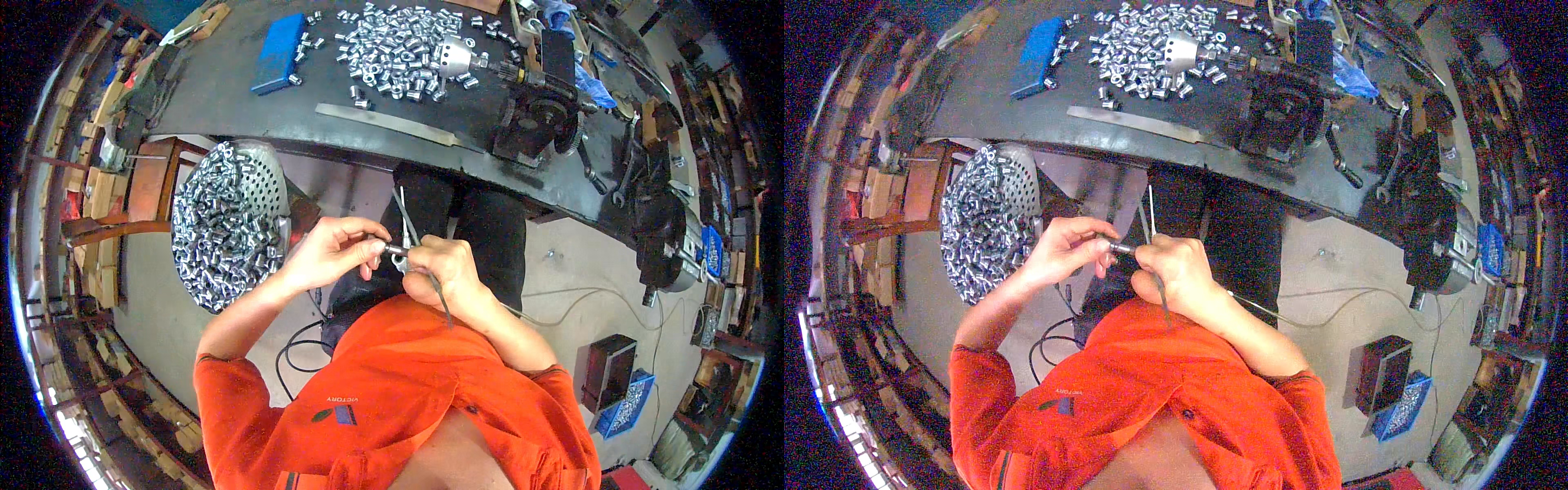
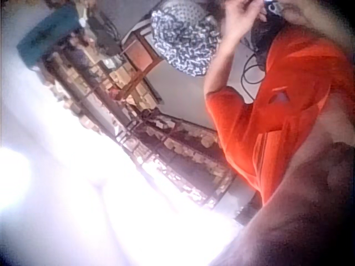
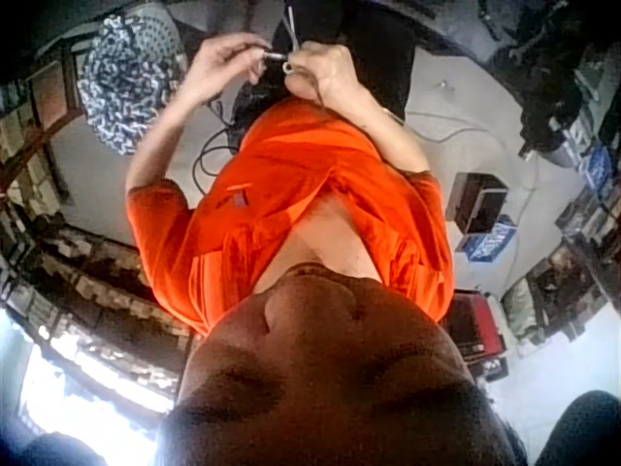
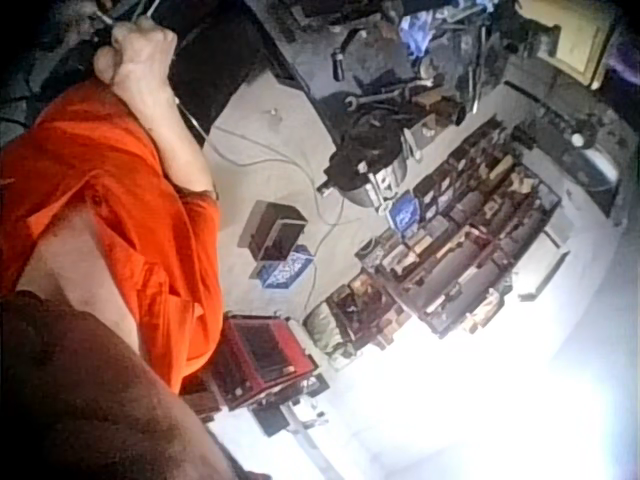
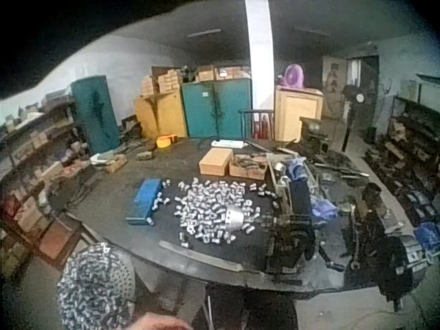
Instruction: The person picks up metal components one at a time from a tray, rotates them by hand, and places them onto a workbench.
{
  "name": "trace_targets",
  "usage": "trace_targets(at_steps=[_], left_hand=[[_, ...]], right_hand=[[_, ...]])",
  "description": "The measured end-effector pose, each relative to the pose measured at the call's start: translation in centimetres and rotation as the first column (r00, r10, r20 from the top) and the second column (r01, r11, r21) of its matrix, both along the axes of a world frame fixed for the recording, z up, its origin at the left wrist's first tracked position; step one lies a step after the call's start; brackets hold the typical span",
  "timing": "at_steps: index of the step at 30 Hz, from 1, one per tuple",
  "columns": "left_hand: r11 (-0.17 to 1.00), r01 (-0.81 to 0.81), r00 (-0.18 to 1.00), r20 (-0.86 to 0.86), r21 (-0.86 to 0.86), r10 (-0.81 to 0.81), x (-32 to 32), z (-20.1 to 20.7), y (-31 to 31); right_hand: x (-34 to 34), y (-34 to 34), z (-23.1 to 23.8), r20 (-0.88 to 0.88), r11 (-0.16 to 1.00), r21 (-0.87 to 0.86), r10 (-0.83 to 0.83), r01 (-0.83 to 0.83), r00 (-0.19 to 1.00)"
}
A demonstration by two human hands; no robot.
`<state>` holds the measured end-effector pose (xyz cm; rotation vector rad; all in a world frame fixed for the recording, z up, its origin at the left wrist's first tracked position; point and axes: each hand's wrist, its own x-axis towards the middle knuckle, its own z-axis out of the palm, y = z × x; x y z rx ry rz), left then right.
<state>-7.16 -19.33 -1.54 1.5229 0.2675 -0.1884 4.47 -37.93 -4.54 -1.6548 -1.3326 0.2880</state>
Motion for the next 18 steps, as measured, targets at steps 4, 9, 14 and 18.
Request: trace_targets(at_steps=[4, 9, 14, 18], left_hand=[[0.992, -0.014, 0.998, 0.059, 0.122, 0.006, 0.5, -0.1, -0.8], [0.962, 0.045, 0.978, 0.185, 0.27, -0.098, 1.0, -0.2, -0.1], [0.704, -0.197, 0.951, 0.307, 0.682, -0.031, 1.3, -0.1, 1.8], [0.532, -0.31, 0.923, 0.383, 0.788, -0.029, 1.1, -1.7, 2.4]], right_hand=[[0.4, -0.1, -1.2, -0.233, 0.998, 0.012, 0.067, -0.066, 0.97], [1.1, -0.5, -0.7, -0.403, 0.992, -0.065, 0.077, -0.112, 0.912], [2.2, -2.3, 0.8, -0.2, 1.0, -0.008, 0.002, -0.004, 0.98], [1.4, -3.1, 3.5, -0.171, 0.97, 0.121, 0.232, -0.213, 0.958]])
